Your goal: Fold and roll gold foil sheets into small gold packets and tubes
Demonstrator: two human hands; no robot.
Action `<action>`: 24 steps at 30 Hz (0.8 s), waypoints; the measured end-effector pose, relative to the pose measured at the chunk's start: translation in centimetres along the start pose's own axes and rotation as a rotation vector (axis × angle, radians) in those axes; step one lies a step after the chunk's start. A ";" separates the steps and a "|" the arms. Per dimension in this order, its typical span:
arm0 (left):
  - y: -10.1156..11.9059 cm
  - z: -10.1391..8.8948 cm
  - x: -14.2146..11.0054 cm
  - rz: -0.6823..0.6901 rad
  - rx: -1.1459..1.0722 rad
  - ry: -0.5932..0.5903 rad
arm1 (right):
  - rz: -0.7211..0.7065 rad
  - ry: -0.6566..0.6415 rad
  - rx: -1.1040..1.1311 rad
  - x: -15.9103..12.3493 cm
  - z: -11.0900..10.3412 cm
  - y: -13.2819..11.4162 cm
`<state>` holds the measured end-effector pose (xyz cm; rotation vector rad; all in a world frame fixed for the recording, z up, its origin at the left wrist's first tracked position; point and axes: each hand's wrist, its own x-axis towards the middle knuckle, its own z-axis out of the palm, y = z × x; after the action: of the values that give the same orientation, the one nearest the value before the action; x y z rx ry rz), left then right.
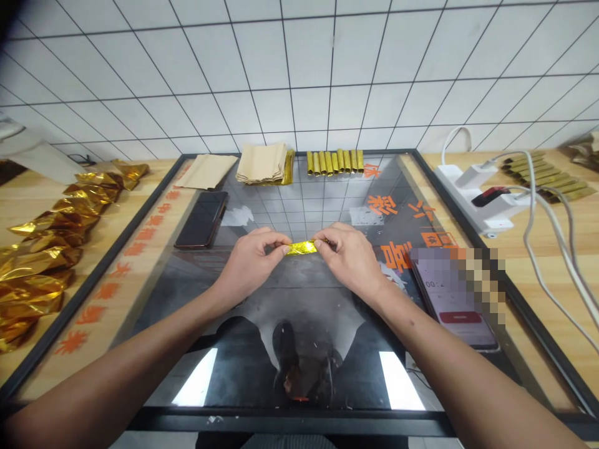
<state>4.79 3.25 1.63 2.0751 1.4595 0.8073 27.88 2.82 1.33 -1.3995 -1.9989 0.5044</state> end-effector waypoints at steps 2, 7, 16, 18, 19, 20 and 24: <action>-0.1 -0.1 0.2 -0.004 0.032 -0.017 | 0.008 -0.002 -0.012 0.0 0.1 -0.1; -0.1 -0.2 0.5 -0.020 0.070 -0.045 | 0.017 0.008 -0.029 -0.1 0.3 -0.3; 0.0 -0.5 0.3 -0.037 0.084 -0.074 | 0.081 0.024 -0.107 -0.2 0.4 -1.0; 0.0 -0.5 0.2 -0.029 0.087 -0.086 | 0.083 0.018 -0.111 -0.2 0.4 -1.0; -0.1 -0.6 0.1 -0.023 0.091 -0.090 | 0.081 0.016 -0.112 -0.3 0.4 -0.9; -0.1 -0.6 0.1 -0.018 0.095 -0.092 | 0.079 0.015 -0.116 -0.4 0.4 -0.9; -0.3 -0.6 -0.1 -0.002 0.100 -0.090 | 0.065 -0.011 -0.127 -0.7 0.0 -1.0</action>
<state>4.19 3.31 1.82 2.1538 1.4799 0.6434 27.33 1.86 1.73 -1.5454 -2.0305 0.4208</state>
